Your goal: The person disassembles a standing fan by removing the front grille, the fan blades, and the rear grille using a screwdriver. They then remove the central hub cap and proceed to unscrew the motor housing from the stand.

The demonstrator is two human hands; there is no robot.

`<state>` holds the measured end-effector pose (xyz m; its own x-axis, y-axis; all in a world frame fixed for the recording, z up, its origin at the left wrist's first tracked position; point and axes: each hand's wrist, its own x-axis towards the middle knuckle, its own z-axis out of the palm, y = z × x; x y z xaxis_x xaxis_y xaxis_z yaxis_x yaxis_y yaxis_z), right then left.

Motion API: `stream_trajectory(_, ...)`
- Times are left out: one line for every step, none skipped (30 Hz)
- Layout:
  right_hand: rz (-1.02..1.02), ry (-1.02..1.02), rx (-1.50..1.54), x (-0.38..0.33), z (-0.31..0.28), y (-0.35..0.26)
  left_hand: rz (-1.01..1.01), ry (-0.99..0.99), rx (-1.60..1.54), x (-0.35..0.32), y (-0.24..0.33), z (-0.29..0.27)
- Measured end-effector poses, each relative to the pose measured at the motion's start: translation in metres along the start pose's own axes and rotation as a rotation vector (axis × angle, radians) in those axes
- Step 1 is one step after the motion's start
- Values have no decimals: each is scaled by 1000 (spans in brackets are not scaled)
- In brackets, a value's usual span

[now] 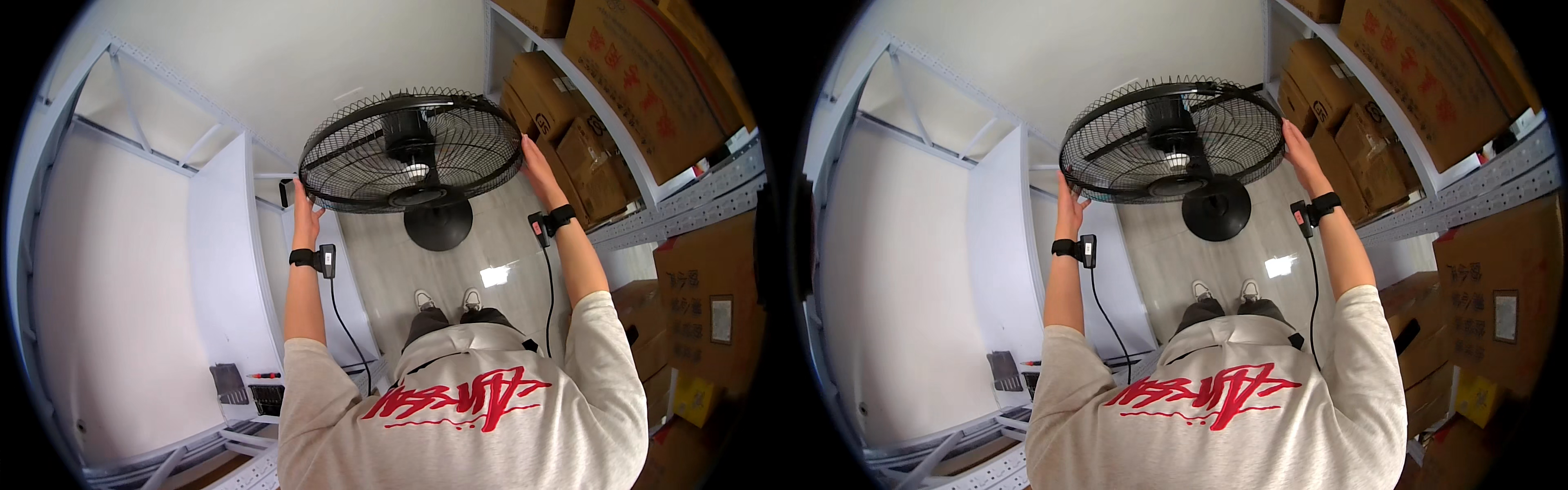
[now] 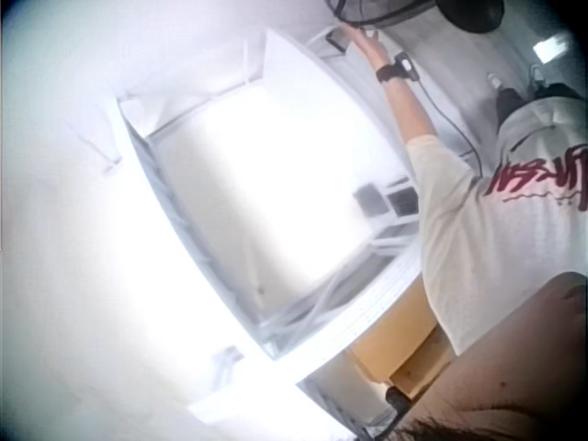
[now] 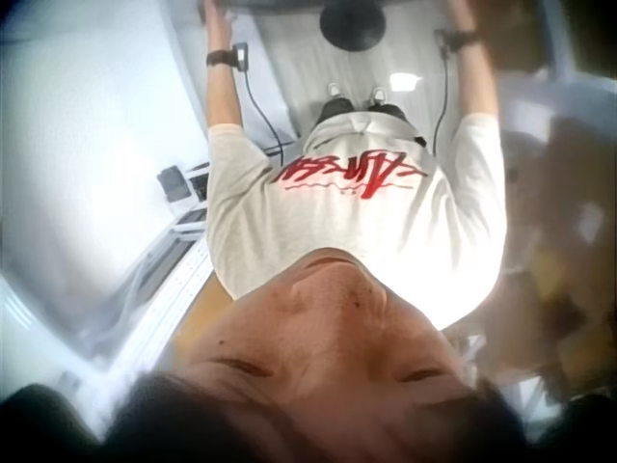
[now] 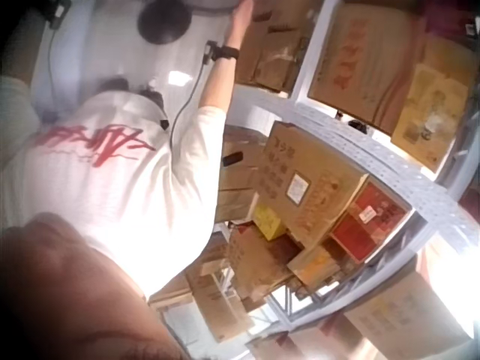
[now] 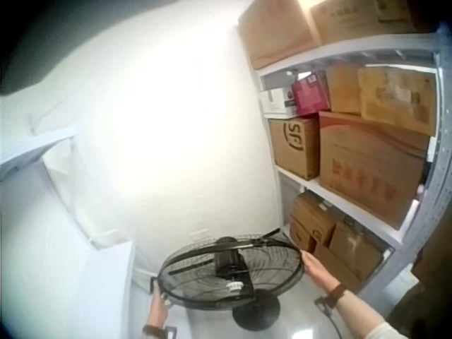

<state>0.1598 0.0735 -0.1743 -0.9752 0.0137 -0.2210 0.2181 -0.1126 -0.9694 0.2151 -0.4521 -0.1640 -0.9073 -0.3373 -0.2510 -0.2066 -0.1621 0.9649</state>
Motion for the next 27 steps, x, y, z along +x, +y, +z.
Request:
stream_trajectory(-19,-10,2,-2,-1,3,1,-27,-11,4,-3,-1)
stream_trajectory(-39,-20,4,-4,0,5,2,-54,-22,8,-5,-3)
stream_trajectory(-58,-30,6,-6,1,8,3,-79,-33,11,-8,-5)
stream_trajectory(-60,-5,-1,-8,2,7,6,-75,-40,12,-10,-5)
stream_trajectory(-61,19,-8,-11,5,6,10,-70,-46,13,-12,-7)
stream_trajectory(-62,41,-14,-13,8,7,14,-63,-53,14,-14,-8)
stream_trajectory(-63,61,-6,-13,9,7,-4,-78,-42,14,-13,-8)
stream_trajectory(-64,79,2,-13,10,7,-21,-91,-31,14,-12,-7)
stream_trajectory(-65,97,10,-13,12,8,-38,-103,-20,14,-11,-7)
stream_trajectory(-50,125,11,-13,15,7,-50,-106,-11,14,-10,-7)
stream_trajectory(-35,152,11,-12,17,6,-63,-108,-3,13,-8,-8)
stream_trajectory(-20,179,11,-12,19,5,-75,-111,6,12,-7,-9)
stream_trajectory(-9,186,19,-12,20,5,-90,-104,15,12,-5,-8)
stream_trajectory(2,193,26,-13,20,6,-104,-97,23,11,-3,-7)
stream_trajectory(14,200,33,-13,21,7,-120,-90,32,9,-2,-6)
stream_trajectory(-22,212,27,-12,19,12,-107,-86,21,6,0,-3)
stream_trajectory(-59,225,20,-11,17,20,-95,-83,8,3,-1,-1)
stream_trajectory(-95,239,13,-11,13,27,-83,-80,-4,3,-2,2)
stream_trajectory(-96,230,15,-12,18,26,-68,-67,-6,5,-7,-4)
stream_trajectory(-97,222,17,-14,23,24,-53,-54,-8,8,-15,-10)
stream_trajectory(-98,213,19,-16,27,23,-38,-40,-10,10,-21,-15)
stream_trajectory(-122,215,9,-13,25,25,-27,-40,-14,16,-24,-16)
stream_trajectory(-146,216,1,-9,20,31,-15,-39,-17,19,-25,-16)
stream_trajectory(-170,216,-8,-6,13,37,-4,-37,-21,22,-27,-16)
stream_trajectory(-153,225,-13,-4,13,36,6,-34,-8,22,-26,-17)
stream_trajectory(-137,234,-19,-5,13,37,17,-31,4,21,-26,-18)
stream_trajectory(-121,242,-24,-4,13,37,27,-28,17,19,-27,-18)
